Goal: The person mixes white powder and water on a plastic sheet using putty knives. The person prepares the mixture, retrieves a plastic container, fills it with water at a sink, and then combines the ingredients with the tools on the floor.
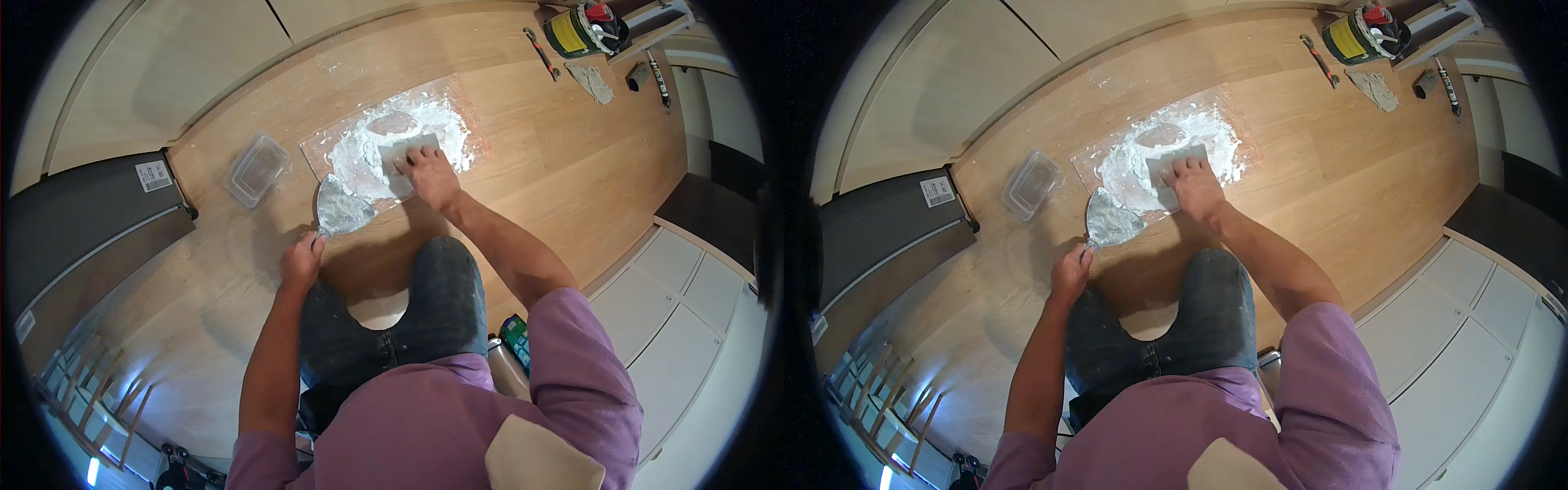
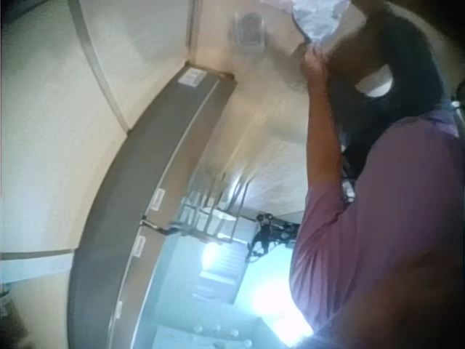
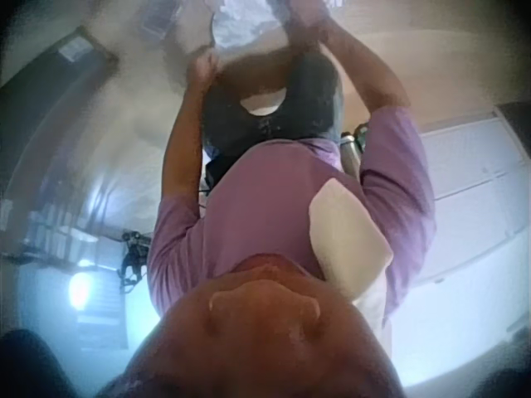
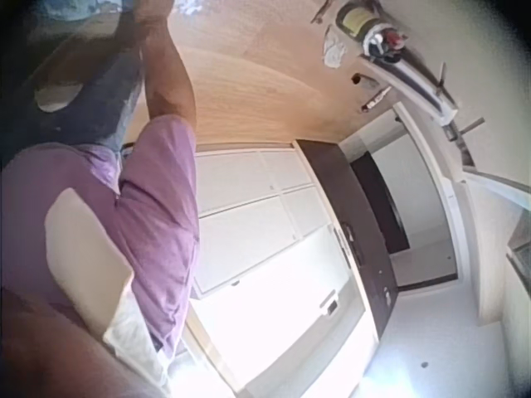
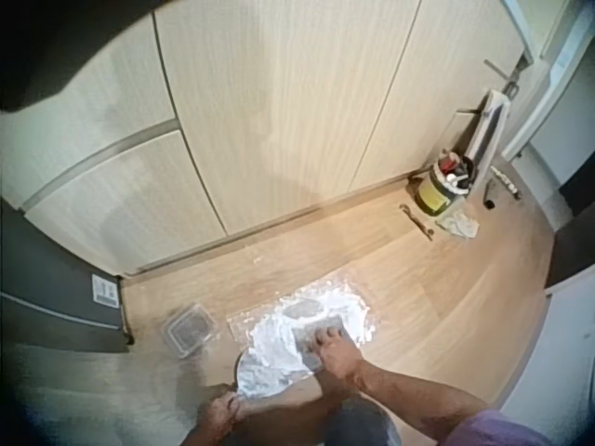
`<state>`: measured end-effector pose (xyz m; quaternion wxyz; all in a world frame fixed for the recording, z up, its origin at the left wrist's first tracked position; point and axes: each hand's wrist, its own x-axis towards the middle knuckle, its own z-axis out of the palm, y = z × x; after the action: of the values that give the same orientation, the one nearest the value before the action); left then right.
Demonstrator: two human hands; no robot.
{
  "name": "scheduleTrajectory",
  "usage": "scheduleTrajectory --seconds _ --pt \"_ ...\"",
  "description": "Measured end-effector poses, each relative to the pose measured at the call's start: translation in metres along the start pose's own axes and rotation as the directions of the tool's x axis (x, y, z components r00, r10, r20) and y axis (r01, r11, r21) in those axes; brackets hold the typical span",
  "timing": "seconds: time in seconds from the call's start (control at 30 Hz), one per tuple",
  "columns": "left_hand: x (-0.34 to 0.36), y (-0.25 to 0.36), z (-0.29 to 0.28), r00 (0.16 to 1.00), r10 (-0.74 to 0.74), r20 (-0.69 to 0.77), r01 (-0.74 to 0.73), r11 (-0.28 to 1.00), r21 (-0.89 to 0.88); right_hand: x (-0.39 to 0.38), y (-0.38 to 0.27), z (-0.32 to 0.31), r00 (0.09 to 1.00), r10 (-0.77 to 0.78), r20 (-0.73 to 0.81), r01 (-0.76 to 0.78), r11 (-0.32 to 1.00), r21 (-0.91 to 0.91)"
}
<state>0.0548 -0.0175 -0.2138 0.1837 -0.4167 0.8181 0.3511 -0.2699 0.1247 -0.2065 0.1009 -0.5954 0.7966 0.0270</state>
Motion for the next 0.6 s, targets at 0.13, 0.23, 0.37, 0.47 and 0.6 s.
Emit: scheduleTrajectory --seconds 0.13,0.23,0.37,0.47,0.6 --pt "-0.006 -0.005 -0.003 0.999 -0.022 -0.027 0.022 1.000 -0.011 -0.005 0.012 -0.011 0.986 0.144 0.086 -0.165 0.927 0.338" --pt "-0.008 -0.006 -0.006 0.998 0.007 -0.059 -0.009 1.000 -0.028 -0.006 0.060 -0.010 0.913 0.349 0.212 -0.401 0.664 0.631" --pt "-0.002 0.002 -0.002 0.999 0.026 -0.046 -0.027 0.999 -0.023 -0.045 0.122 0.027 0.717 0.387 0.579 -0.591 -0.102 0.800" --pt "-0.001 0.001 -0.002 0.999 0.018 -0.027 -0.018 1.000 0.000 -0.068 0.110 0.054 0.630 0.391 0.670 -0.625 -0.257 0.737" --pt "-0.002 -0.003 -0.001 1.000 -0.006 -0.012 0.006 1.000 -0.024 -0.072 0.041 0.083 0.571 0.464 0.677 -0.495 -0.463 0.735"
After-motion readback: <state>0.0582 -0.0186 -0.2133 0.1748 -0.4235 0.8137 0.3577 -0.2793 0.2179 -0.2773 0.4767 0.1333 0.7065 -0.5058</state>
